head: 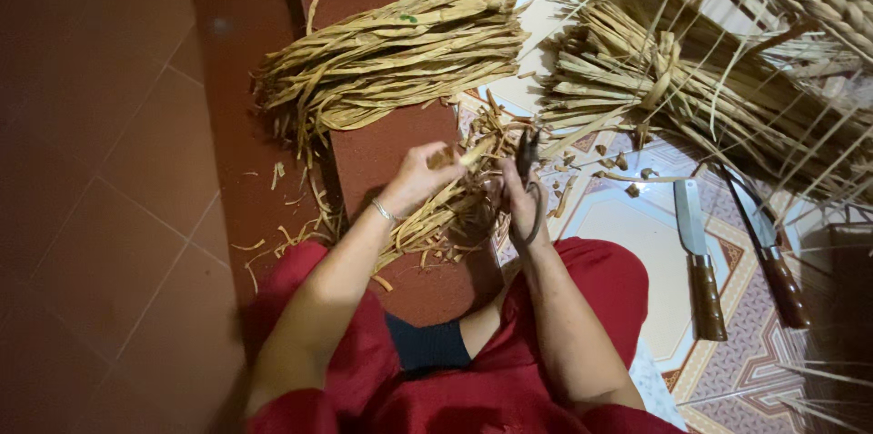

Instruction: The person sits on the floor and uses shears to trim dried plant strips into shorter pieces. The person repeatedly picks up strips, cuts them, and places the trimmed pieces into a pile on the floor.

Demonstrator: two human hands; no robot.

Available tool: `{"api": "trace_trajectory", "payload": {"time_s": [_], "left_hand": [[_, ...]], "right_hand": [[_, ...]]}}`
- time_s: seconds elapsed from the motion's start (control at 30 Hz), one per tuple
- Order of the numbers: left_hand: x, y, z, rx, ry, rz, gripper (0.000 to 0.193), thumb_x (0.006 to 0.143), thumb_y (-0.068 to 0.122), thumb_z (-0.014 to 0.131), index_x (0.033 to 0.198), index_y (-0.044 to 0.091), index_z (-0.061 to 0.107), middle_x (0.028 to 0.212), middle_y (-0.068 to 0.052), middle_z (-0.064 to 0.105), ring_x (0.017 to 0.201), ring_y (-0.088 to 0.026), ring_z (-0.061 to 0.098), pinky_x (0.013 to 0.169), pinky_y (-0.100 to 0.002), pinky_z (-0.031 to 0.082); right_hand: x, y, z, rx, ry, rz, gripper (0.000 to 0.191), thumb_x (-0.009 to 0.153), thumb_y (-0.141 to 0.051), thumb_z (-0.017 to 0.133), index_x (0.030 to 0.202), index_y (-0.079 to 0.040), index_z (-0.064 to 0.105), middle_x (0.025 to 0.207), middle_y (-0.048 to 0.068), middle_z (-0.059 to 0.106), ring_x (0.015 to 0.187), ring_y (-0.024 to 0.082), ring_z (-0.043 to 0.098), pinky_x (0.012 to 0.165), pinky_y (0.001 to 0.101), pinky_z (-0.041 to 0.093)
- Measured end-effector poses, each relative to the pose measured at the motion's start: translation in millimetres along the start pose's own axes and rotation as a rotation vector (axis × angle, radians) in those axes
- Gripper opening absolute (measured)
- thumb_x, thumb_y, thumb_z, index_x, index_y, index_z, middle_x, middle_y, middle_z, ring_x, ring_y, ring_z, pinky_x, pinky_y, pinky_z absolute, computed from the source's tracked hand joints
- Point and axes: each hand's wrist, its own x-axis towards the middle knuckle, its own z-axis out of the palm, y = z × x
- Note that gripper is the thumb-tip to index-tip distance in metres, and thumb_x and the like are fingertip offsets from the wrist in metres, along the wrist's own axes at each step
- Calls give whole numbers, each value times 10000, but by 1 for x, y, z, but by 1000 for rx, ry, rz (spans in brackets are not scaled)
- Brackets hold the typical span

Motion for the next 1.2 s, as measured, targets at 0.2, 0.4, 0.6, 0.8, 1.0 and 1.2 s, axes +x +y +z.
{"api": "trace_trajectory", "payload": {"time_s": [0.2, 0.4, 0.6, 0.8, 1.0, 1.2], "left_hand": [[-16, -5, 39, -49, -117, 108, 517, 786, 231, 834, 1253, 109, 650, 1007, 22, 726, 887, -92, 677, 823, -281, 549], [-8, -6, 36, -23, -191, -85, 343, 911, 285, 807, 1155, 53, 741, 986, -37, 723, 851, -121, 654, 755, -280, 565], [-3, -8, 45, -371, -22, 99, 242, 881, 229, 818, 1040, 76, 720, 912, 35, 715, 819, -68, 634, 739, -266, 547], [5, -6, 34, -365, 105, 9, 163, 970, 218, 741, 1024, 65, 736, 805, 43, 656, 692, -48, 546, 618, -223, 466], [6, 4, 25, -502, 121, 79, 118, 957, 159, 744, 973, 50, 705, 746, 82, 622, 641, -24, 516, 561, -216, 427], [1, 8, 24, -360, 112, -52, 157, 928, 178, 770, 935, 25, 730, 711, 59, 629, 628, -41, 532, 561, -225, 435]], "right_hand": [[5, -14, -8, -60, 140, -19, 547, 817, -241, 796, 1289, -23, 629, 937, 15, 704, 768, 93, 646, 648, 245, 489], [0, -10, -9, 8, 38, -99, 550, 816, -97, 813, 1306, 19, 591, 923, 44, 690, 803, 130, 663, 751, 263, 536], [-7, -1, 4, 45, 24, -144, 495, 829, -34, 819, 1266, 18, 592, 941, 22, 684, 819, 99, 647, 765, 246, 538], [-9, -5, 5, -391, -50, -264, 339, 949, -136, 735, 1236, 1, 618, 926, 48, 707, 806, 105, 645, 727, 256, 534], [-15, -3, 10, -728, -179, -290, 361, 1056, -318, 512, 1249, -35, 627, 747, 80, 655, 655, 173, 637, 602, 352, 516], [-16, 2, 6, -866, -213, -321, 485, 1071, -450, 362, 1265, -73, 594, 688, 109, 633, 623, 256, 658, 591, 404, 518]]}}
